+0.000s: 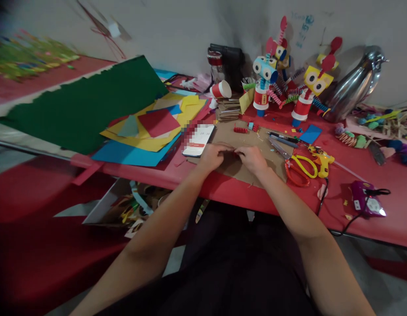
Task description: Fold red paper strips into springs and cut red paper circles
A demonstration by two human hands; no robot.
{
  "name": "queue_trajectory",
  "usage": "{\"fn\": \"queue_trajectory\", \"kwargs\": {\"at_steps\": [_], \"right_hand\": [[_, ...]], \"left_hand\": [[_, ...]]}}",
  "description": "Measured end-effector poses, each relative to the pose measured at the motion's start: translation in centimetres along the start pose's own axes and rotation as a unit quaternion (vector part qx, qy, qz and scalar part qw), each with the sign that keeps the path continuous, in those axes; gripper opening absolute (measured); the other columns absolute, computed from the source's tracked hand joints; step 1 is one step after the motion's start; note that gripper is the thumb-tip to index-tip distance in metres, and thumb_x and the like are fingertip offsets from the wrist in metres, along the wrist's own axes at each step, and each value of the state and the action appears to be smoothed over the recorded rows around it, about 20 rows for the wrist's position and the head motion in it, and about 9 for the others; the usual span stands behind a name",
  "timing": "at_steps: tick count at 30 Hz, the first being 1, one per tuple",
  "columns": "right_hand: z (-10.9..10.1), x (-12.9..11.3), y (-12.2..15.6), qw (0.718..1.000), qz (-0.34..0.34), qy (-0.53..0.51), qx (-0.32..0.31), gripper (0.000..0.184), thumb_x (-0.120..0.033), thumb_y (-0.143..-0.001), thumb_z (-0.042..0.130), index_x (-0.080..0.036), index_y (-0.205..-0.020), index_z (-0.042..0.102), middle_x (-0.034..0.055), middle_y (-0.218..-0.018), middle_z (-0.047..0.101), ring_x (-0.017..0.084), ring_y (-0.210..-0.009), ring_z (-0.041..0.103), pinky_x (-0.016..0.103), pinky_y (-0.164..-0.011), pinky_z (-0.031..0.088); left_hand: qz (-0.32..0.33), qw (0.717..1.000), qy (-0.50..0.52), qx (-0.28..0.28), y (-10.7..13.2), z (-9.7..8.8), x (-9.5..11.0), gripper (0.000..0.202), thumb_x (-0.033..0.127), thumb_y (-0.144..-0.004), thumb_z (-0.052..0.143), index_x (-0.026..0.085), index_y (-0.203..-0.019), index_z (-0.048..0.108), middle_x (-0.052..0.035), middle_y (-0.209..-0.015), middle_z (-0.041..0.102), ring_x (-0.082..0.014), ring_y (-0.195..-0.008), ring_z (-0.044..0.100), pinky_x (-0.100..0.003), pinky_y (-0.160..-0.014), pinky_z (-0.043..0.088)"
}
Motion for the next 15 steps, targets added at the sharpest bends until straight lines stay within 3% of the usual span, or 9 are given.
{"fn": "queue_trajectory", "kwargs": {"at_steps": [8,15], "right_hand": [[0.49,0.0,0.13,0.999,0.001,0.037,-0.006,0.034,-0.002,-0.079,0.049,-0.021,-0.089,0.075,0.006,-0.099,0.076,0.019,-0.097,0.069,0.032,-0.091,0.051],[0.78,-0.25,0.28,0.998,-0.008,0.064,-0.017,0.035,-0.001,-0.078,0.046,-0.02,-0.089,0.073,0.0066,-0.098,0.075,0.018,-0.095,0.068,0.03,-0.087,0.052]], "left_hand": [[0.021,1.0,-0.013,0.002,-0.19,0.02,0.98,0.048,-0.005,-0.064,0.04,0.021,-0.081,0.076,-0.0033,-0.093,0.076,-0.0176,-0.099,0.067,-0.035,-0.095,0.052],[0.037,0.999,-0.014,0.014,-0.1,0.14,1.03,0.047,-0.004,-0.062,0.04,0.02,-0.082,0.075,-0.0041,-0.092,0.076,-0.0179,-0.096,0.067,-0.035,-0.091,0.054]]}}
Point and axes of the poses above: each hand's wrist, its own y-axis away from the middle knuckle, its own z-axis out of the palm, x = y × z, the point moved 5 cm from there along -y, towards the middle knuckle
